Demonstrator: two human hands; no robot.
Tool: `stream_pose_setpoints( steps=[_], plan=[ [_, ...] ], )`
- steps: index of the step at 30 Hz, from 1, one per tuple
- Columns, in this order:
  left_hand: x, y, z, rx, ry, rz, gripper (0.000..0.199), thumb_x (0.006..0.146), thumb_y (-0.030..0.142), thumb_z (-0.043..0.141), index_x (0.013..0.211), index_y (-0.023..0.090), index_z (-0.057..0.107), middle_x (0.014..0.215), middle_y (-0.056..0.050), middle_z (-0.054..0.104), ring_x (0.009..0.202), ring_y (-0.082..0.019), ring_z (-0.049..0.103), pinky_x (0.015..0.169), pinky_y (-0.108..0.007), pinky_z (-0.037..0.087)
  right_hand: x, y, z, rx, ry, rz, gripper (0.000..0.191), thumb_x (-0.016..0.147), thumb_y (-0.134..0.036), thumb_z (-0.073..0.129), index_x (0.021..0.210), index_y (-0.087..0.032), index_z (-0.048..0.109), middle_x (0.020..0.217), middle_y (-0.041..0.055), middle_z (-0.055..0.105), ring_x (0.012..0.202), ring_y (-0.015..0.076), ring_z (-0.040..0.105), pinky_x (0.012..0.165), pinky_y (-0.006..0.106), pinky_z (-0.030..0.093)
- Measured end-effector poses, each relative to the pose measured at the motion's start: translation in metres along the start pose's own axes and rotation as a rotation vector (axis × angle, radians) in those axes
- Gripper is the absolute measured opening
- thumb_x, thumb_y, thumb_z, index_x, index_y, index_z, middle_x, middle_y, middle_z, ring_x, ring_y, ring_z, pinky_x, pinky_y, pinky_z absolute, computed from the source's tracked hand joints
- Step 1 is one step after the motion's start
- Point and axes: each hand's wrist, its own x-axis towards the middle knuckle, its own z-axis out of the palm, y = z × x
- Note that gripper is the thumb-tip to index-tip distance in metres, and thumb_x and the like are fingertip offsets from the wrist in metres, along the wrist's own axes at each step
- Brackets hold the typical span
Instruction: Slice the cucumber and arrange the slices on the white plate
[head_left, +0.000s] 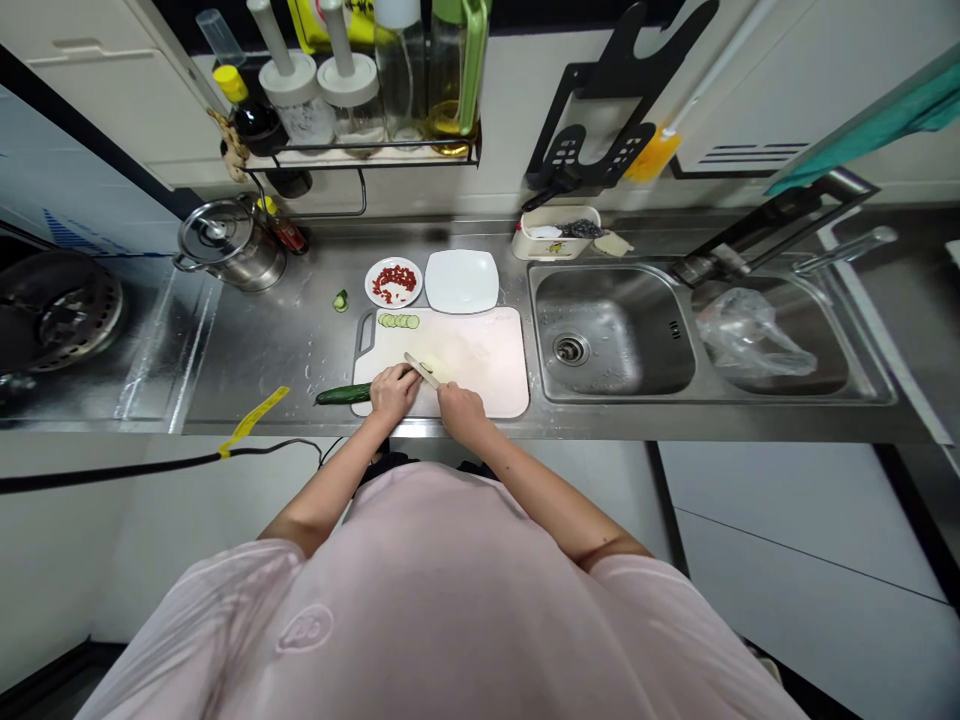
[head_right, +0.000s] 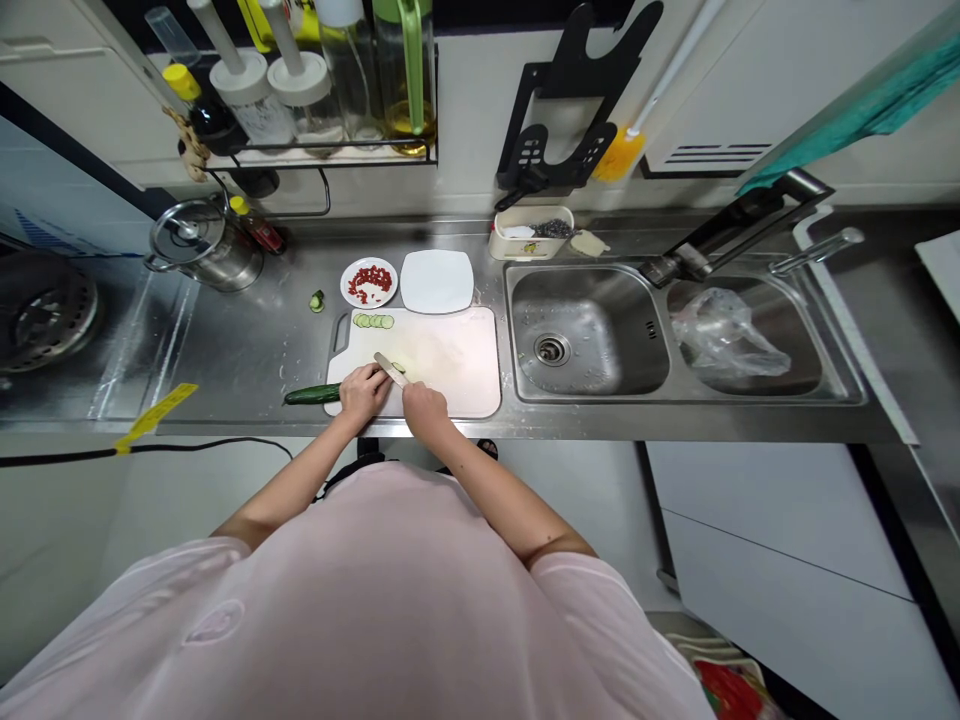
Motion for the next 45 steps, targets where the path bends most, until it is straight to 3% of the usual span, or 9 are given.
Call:
stream_pose_setpoints(
  steps=[28, 45],
  plan=[
    [-0.001, -0.002, 0.002, -0.012, -0.018, 0.020, 0.029, 0.092, 0.037, 0.042, 0.100, 0.028, 0.068, 0.113, -0.007, 0.064, 0.098, -0.022, 0.056, 0.082, -0.035, 0.038, 0.007, -0.006, 0.000, -0.008, 0.026, -0.003, 0.026, 0.091, -0.008, 0.032, 0.103, -0.011, 0.055, 0.101, 0.0163, 0.062, 0.091, 0.0212, 0.065, 0.074, 0.029, 0.050],
    [-0.003, -0.006, 0.012, 0.028, 0.134, 0.100, 0.024, 0.090, 0.036, 0.047, 0.097, 0.028, 0.068, 0.109, -0.005, 0.066, 0.092, -0.021, 0.058, 0.076, -0.035, 0.039, 0.018, -0.005, 0.004, 0.000, 0.029, -0.012, 0.025, 0.091, -0.007, 0.033, 0.102, -0.012, 0.056, 0.099, 0.0141, 0.062, 0.092, 0.0224, 0.065, 0.075, 0.030, 0.050]
  ],
)
